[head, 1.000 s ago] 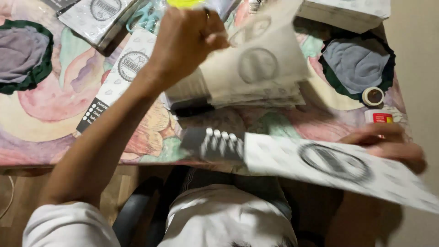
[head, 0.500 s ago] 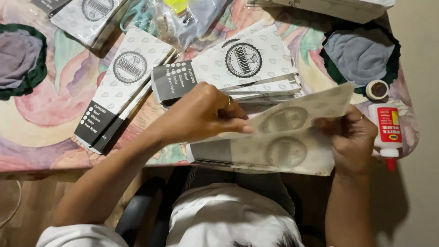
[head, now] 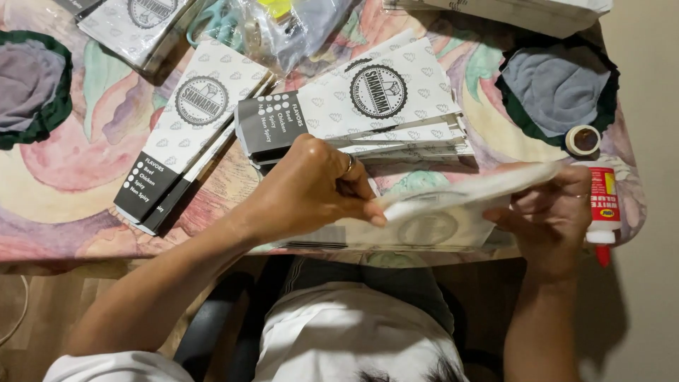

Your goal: The person repeatedly picks up flat paper wrappers printed with a 'Shawarma' logo, folds them in half lengthwise, and places them into a growing stack. The person handles the wrappers one at a time throughout the clip.

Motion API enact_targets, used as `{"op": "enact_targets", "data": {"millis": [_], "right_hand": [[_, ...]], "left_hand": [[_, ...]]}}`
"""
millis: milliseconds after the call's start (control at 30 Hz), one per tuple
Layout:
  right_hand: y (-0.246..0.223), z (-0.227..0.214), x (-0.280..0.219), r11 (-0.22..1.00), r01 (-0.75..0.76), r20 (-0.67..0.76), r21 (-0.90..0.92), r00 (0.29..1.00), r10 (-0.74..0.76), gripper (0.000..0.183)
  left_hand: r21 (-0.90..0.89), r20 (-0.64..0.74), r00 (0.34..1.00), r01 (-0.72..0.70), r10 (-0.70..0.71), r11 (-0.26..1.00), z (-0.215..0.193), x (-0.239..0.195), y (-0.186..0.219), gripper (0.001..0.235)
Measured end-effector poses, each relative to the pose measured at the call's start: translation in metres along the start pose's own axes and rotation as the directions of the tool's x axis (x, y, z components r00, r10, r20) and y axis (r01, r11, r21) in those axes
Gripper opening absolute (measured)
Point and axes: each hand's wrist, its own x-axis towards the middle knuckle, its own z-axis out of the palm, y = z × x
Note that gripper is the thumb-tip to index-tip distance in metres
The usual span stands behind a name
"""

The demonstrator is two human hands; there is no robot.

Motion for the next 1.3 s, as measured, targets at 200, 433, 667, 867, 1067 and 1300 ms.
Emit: {"op": "enact_targets", "data": {"millis": [200, 433, 667, 867, 1067, 1300], "right_hand": [[0.01, -0.012, -0.011, 0.937, 0.136, -0.052, -0.323, 0.986, -0.161, 0.026], [0.089, -0.201, 0.023, 0.783, -0.587, -0.105, 0.205, 0.782, 0.614, 0.051], [0.012, -0.044, -0.035, 0.963, 0.252, -0.246, -0.097, 0.932, -0.268, 0.033], [-0.01, -0.018, -0.026, 0.993, -0.018, -0.321, -0.12, 0.947, -0.022, 0.019], [0.021, -0.037, -0.037, 0.922, -0.187, -0.324, -0.34, 0.943, 0.072, 0.042], [0.017, -0.012, -0.013, 0.954, -0.248, -0.307, -0.167, 0.933, 0.188, 0.037]], "left_hand": [[-0.005, 0.035, 0.999, -0.035, 0.035, 0.999, -0.008, 0.003, 0.007, 0.029], [0.275, -0.081, 0.933, -0.316, 0.35, 0.908, -0.059, 0.051, -0.022, 0.051], [0.776, -0.275, 0.733, -0.213, 0.622, 0.594, -0.052, 0.098, -0.085, 0.015], [0.805, -0.136, 0.94, -0.08, 0.314, 0.589, -0.018, 0.077, -0.125, 0.049], [0.235, -0.147, 0.925, -0.31, 0.349, 0.921, -0.045, 0.04, -0.036, 0.039], [0.236, 0.224, 0.97, -0.151, 0.097, 0.96, -0.001, 0.01, -0.001, 0.02]]}}
